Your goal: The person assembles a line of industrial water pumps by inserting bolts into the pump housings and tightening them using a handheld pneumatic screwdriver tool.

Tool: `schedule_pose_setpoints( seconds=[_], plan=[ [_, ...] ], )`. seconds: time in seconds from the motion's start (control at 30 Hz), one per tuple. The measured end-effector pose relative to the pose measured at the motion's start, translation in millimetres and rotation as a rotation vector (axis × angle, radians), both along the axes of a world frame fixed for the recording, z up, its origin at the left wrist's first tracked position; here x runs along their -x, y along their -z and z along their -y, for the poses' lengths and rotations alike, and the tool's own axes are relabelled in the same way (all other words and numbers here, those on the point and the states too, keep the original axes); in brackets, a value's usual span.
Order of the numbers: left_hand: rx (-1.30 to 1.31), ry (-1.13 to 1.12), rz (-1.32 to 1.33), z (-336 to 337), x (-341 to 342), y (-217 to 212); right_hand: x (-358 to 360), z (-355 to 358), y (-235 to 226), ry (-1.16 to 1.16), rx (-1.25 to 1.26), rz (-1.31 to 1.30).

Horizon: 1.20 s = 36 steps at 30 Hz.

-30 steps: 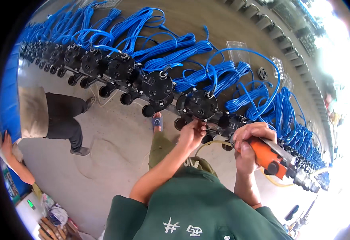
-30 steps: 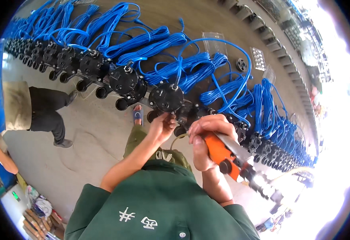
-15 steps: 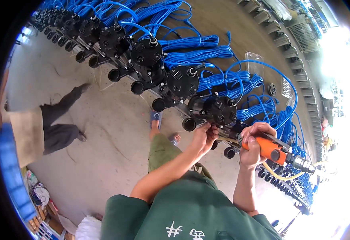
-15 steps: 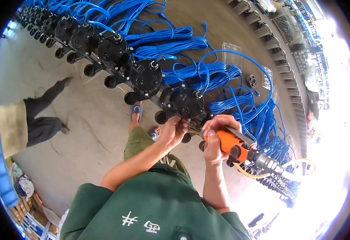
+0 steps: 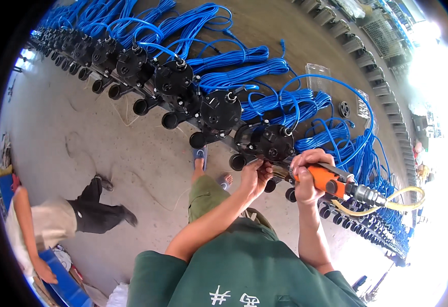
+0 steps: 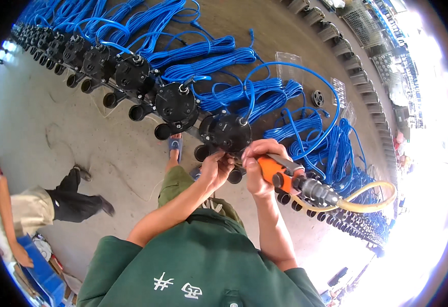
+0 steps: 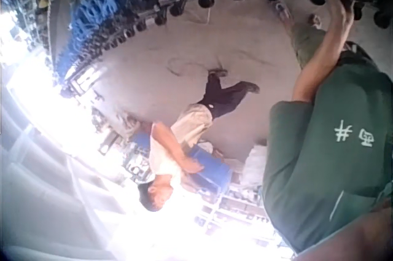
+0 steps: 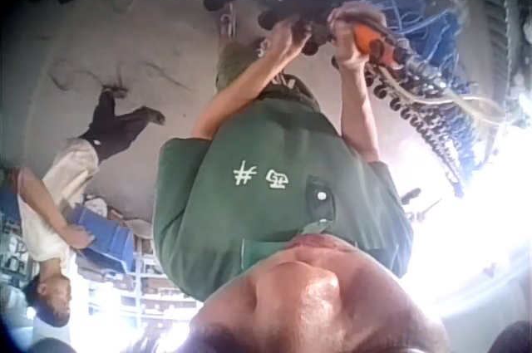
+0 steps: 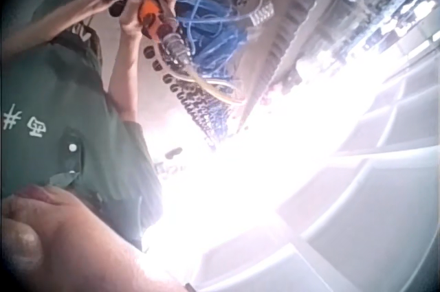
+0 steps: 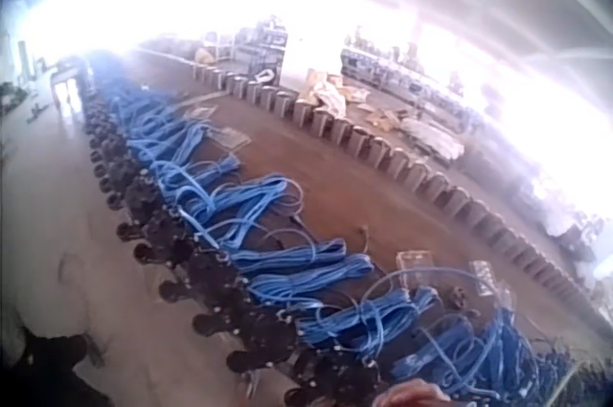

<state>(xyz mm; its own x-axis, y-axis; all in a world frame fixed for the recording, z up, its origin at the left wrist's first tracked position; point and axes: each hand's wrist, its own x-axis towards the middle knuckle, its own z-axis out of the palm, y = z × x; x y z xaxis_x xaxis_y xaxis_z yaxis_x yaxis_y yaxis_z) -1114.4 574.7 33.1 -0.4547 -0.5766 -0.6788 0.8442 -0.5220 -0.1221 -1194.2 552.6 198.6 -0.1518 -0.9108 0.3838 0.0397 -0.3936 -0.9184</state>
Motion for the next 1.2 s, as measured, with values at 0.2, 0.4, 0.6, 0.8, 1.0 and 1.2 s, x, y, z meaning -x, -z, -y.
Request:
schedule_pose_setpoints(
  seconds=[0.2,0.4,0.6,0.8,1.0,1.2],
  plan=[
    [0.416,0.444,0.811,-3.3,-30.3,-13.7,9.7,-0.7,-5.9,-0.03,-0.138,-0.146],
    [1.079,0.224,1.851,11.1,-39.8,-7.1,30.7,26.0,-47.7,0.206,-0.087,0.143],
    [1.134,0.127,1.603,37.3,-18.5,5.1,29.7,60.6,-30.7,0.255,0.011,0.089],
    [1.16,0.205,1.717,36.7,-22.6,10.2,32.1,68.0,-20.9,0.254,0.007,-0.069],
    [1.149,0.111,1.592,36.8,-22.1,-4.5,23.4,70.8,-23.4,0.244,0.036,-0.004],
    [1.094,0.186,1.538,34.7,-28.7,6.7,19.1,51.2,-35.2,0.226,0.001,-0.038]
  ],
)
